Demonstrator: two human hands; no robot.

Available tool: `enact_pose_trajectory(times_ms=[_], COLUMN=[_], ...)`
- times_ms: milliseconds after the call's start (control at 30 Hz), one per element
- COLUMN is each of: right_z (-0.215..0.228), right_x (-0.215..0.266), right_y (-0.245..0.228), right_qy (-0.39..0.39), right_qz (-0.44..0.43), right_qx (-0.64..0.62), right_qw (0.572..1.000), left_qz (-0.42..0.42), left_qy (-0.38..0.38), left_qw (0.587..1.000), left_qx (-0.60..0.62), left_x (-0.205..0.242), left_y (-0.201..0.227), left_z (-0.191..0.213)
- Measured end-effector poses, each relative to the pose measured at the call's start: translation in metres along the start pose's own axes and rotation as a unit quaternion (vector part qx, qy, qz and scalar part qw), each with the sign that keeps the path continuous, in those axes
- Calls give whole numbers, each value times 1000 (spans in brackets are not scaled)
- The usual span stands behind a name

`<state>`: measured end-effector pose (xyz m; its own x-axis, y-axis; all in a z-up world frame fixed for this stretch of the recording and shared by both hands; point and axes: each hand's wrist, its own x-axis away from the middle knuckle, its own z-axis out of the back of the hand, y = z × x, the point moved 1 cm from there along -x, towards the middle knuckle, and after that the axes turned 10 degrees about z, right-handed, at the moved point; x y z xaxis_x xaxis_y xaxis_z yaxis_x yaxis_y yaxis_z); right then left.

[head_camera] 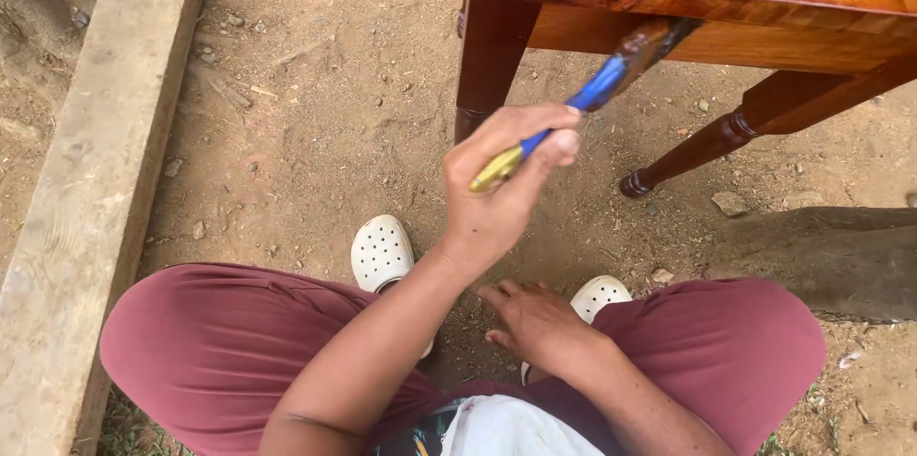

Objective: Applying varnish to a small wooden table using a paint brush.

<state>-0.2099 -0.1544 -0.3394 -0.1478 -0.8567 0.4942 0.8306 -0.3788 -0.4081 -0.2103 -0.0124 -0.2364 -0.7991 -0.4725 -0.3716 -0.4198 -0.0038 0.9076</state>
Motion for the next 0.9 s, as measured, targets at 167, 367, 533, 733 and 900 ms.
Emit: enact_pose_trajectory(times_ms=[167, 367, 533, 733, 900], right_z=[1, 5, 15, 55, 77], right_x=[5, 0, 13, 64, 74], right_y=[1, -10, -8, -44, -67], right_qy=[18, 7, 96, 489, 646], right_qz=[10, 35, 69, 158, 161], right_qx=[0, 4, -15, -109, -76], right_qw=[1000, 999, 993, 851, 742], left_qz=[-21, -55, -97, -202, -249], left_qy=[106, 178, 189, 100, 25], left_qw=[992, 982, 965, 883, 873], left_qx=[69, 3, -153, -411, -419], left_x=[10, 30, 54, 61, 63], left_y=[4, 19, 38, 62, 71], left_z=[53, 103, 98, 48, 10])
